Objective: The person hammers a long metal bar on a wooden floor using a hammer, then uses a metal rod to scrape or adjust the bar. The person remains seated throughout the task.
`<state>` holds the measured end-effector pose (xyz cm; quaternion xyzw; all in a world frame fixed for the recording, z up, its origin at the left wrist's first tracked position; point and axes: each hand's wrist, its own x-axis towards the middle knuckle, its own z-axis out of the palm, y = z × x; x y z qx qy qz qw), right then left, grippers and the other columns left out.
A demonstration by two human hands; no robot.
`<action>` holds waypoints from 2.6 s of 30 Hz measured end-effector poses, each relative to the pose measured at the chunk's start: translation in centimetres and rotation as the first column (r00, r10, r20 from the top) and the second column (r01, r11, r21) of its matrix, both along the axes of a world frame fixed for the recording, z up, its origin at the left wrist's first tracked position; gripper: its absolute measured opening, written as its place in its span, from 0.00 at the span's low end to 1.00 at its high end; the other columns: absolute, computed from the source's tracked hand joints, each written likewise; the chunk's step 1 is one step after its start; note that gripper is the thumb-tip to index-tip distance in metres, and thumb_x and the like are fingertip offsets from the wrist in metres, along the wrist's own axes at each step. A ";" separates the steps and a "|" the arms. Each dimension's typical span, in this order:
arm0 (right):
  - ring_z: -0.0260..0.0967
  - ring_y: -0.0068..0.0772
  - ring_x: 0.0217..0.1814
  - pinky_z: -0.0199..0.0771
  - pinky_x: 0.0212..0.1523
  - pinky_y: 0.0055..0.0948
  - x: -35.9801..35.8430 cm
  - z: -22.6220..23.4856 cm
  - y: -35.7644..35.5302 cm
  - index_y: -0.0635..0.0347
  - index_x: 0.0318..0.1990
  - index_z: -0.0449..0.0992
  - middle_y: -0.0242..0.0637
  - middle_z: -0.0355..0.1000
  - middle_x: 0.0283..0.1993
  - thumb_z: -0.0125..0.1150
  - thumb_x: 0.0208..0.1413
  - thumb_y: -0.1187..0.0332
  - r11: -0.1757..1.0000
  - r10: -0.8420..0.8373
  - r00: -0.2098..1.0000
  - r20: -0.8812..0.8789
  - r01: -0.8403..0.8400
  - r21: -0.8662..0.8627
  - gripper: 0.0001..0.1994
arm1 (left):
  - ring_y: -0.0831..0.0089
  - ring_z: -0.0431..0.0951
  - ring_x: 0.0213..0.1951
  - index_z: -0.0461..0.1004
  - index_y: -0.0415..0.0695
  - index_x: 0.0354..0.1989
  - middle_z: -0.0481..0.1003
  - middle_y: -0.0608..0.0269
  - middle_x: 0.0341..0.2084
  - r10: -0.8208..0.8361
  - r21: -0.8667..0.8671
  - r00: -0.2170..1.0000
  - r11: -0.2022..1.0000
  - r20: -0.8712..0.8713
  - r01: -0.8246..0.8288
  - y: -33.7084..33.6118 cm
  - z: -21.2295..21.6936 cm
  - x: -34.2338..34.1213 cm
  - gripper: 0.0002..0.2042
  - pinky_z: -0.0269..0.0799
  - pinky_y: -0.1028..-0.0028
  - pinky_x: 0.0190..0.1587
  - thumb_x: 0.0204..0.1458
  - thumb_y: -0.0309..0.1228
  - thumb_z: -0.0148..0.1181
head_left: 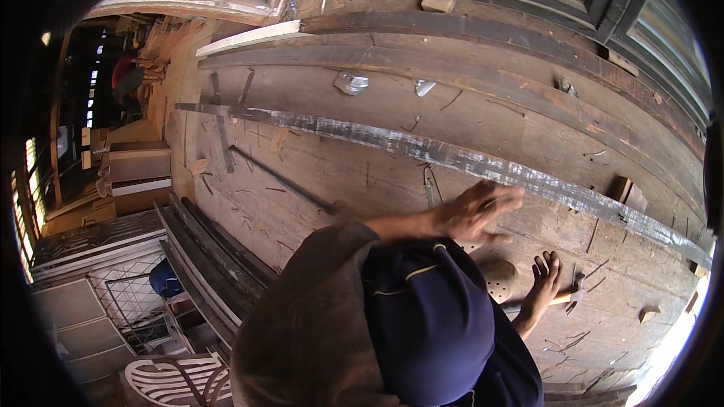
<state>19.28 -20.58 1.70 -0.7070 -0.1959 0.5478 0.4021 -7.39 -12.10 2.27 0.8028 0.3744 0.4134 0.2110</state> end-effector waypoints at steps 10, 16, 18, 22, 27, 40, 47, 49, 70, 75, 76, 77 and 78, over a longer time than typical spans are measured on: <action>0.69 0.37 0.53 0.65 0.56 0.37 -0.6 1.0 2.6 0.62 0.58 0.65 0.45 0.68 0.53 0.42 0.65 0.50 0.958 0.281 0.956 0.086 -0.284 0.028 0.25 | 0.56 0.75 0.27 0.66 0.31 0.36 0.71 0.47 0.26 0.874 -0.412 -0.228 -0.414 -0.429 -0.812 -26.4 -9.0 -25.7 0.25 0.70 0.59 0.32 0.55 0.48 0.57; 0.69 0.38 0.51 0.66 0.55 0.37 -1.0 1.3 2.3 0.62 0.57 0.66 0.46 0.69 0.52 0.43 0.65 0.51 0.983 0.186 0.979 0.080 -0.186 -0.008 0.25 | 0.62 0.73 0.29 0.67 0.28 0.41 0.74 0.48 0.31 0.594 -0.576 0.180 -0.588 -0.784 -0.568 -26.1 -11.1 -28.3 0.29 0.71 0.61 0.35 0.54 0.50 0.57; 0.70 0.38 0.50 0.67 0.54 0.36 0.6 1.2 1.7 0.62 0.57 0.67 0.46 0.70 0.51 0.44 0.65 0.53 0.996 0.086 0.994 0.073 -0.085 -0.027 0.23 | 0.62 0.73 0.29 0.67 0.28 0.41 0.74 0.48 0.31 0.572 -0.641 0.331 -0.509 -0.751 -0.575 -22.8 -11.2 -26.6 0.29 0.71 0.61 0.35 0.54 0.50 0.57; 0.72 0.35 0.47 0.69 0.49 0.34 1.0 -1.2 -0.5 0.64 0.53 0.69 0.45 0.73 0.45 0.49 0.63 0.55 0.999 0.047 0.995 0.085 -0.045 -0.029 0.21 | 0.62 0.73 0.29 0.67 0.28 0.42 0.74 0.48 0.31 0.556 -0.739 0.509 -0.345 -0.658 -0.579 -23.1 -8.5 -25.3 0.28 0.71 0.62 0.35 0.54 0.49 0.57; 0.75 0.32 0.44 0.72 0.45 0.31 3.4 -2.0 0.8 0.65 0.50 0.70 0.44 0.76 0.39 0.53 0.62 0.57 0.999 0.004 0.997 0.082 -0.009 0.049 0.19 | 0.63 0.73 0.29 0.67 0.29 0.42 0.74 0.49 0.31 0.452 -0.773 0.628 -0.320 -0.633 -0.549 -21.2 -4.0 -19.8 0.27 0.71 0.62 0.35 0.54 0.48 0.56; 0.73 0.38 0.47 0.71 0.50 0.36 2.8 3.0 5.4 0.69 0.50 0.70 0.48 0.74 0.45 0.54 0.59 0.50 0.980 -0.184 0.977 -0.108 0.175 -0.090 0.26 | 0.64 0.73 0.29 0.68 0.30 0.43 0.74 0.50 0.30 0.203 -0.678 0.647 -0.249 -0.735 -0.692 -15.3 13.3 -14.9 0.25 0.71 0.64 0.34 0.54 0.46 0.56; 0.49 0.45 0.71 0.52 0.67 0.39 0.0 -4.1 11.9 0.75 0.66 0.45 0.56 0.51 0.67 0.49 0.51 0.31 0.741 -0.657 0.563 -0.501 0.605 -0.292 0.53 | 0.64 0.74 0.29 0.68 0.31 0.43 0.74 0.51 0.30 0.113 -0.620 0.617 -0.292 -0.779 -0.729 -16.2 28.3 -15.3 0.24 0.71 0.65 0.34 0.54 0.45 0.55; 0.51 0.45 0.70 0.54 0.66 0.36 -2.1 -4.8 15.0 0.77 0.65 0.47 0.56 0.54 0.66 0.52 0.50 0.32 0.706 -0.708 0.649 -0.280 0.660 -0.255 0.53 | 0.65 0.74 0.29 0.68 0.31 0.43 0.74 0.52 0.30 0.087 -0.601 0.607 -0.304 -0.790 -0.739 -17.1 31.0 -14.6 0.24 0.71 0.65 0.34 0.54 0.44 0.55; 0.69 0.57 0.51 0.67 0.54 0.42 -4.0 1.1 9.6 0.75 0.48 0.66 0.62 0.70 0.45 0.66 0.45 0.46 0.619 -0.389 0.828 0.404 0.560 -0.551 0.36 | 0.66 0.74 0.29 0.69 0.33 0.44 0.74 0.54 0.30 0.055 -0.519 0.559 -0.457 -0.828 -0.723 -17.6 45.9 -13.3 0.20 0.71 0.67 0.33 0.54 0.41 0.53; 0.52 0.58 0.67 0.55 0.66 0.44 -3.2 -0.5 9.1 0.80 0.61 0.48 0.67 0.52 0.63 0.72 0.36 0.43 0.477 -0.448 0.772 0.450 0.633 -0.610 0.56 | 0.67 0.74 0.29 0.69 0.34 0.45 0.74 0.55 0.29 0.062 -0.504 0.543 -0.472 -0.838 -0.724 -18.7 45.8 -12.8 0.20 0.72 0.68 0.33 0.54 0.40 0.53; 0.51 0.58 0.68 0.54 0.66 0.43 -3.3 -0.9 10.2 0.80 0.62 0.47 0.68 0.52 0.64 0.72 0.35 0.42 0.518 -0.462 0.774 0.433 0.632 -0.577 0.58 | 0.67 0.74 0.29 0.69 0.34 0.45 0.74 0.55 0.29 0.064 -0.489 0.527 -0.481 -0.847 -0.727 -19.3 45.3 -12.6 0.20 0.72 0.68 0.33 0.54 0.40 0.53; 0.50 0.58 0.69 0.53 0.67 0.43 -3.6 -1.7 10.8 0.81 0.62 0.46 0.68 0.51 0.64 0.73 0.34 0.42 0.552 -0.470 0.779 0.415 0.626 -0.550 0.60 | 0.67 0.74 0.29 0.69 0.34 0.45 0.74 0.55 0.29 0.060 -0.466 0.505 -0.491 -0.861 -0.736 -19.8 45.5 -12.3 0.20 0.72 0.68 0.33 0.54 0.40 0.53; 0.49 0.58 0.69 0.53 0.67 0.42 -3.6 -3.3 11.1 0.81 0.63 0.44 0.69 0.50 0.64 0.73 0.35 0.42 0.552 -0.473 0.775 0.419 0.632 -0.544 0.60 | 0.67 0.74 0.29 0.69 0.34 0.45 0.74 0.55 0.29 0.048 -0.450 0.494 -0.497 -0.868 -0.742 -20.0 45.5 -12.2 0.19 0.72 0.68 0.33 0.54 0.39 0.53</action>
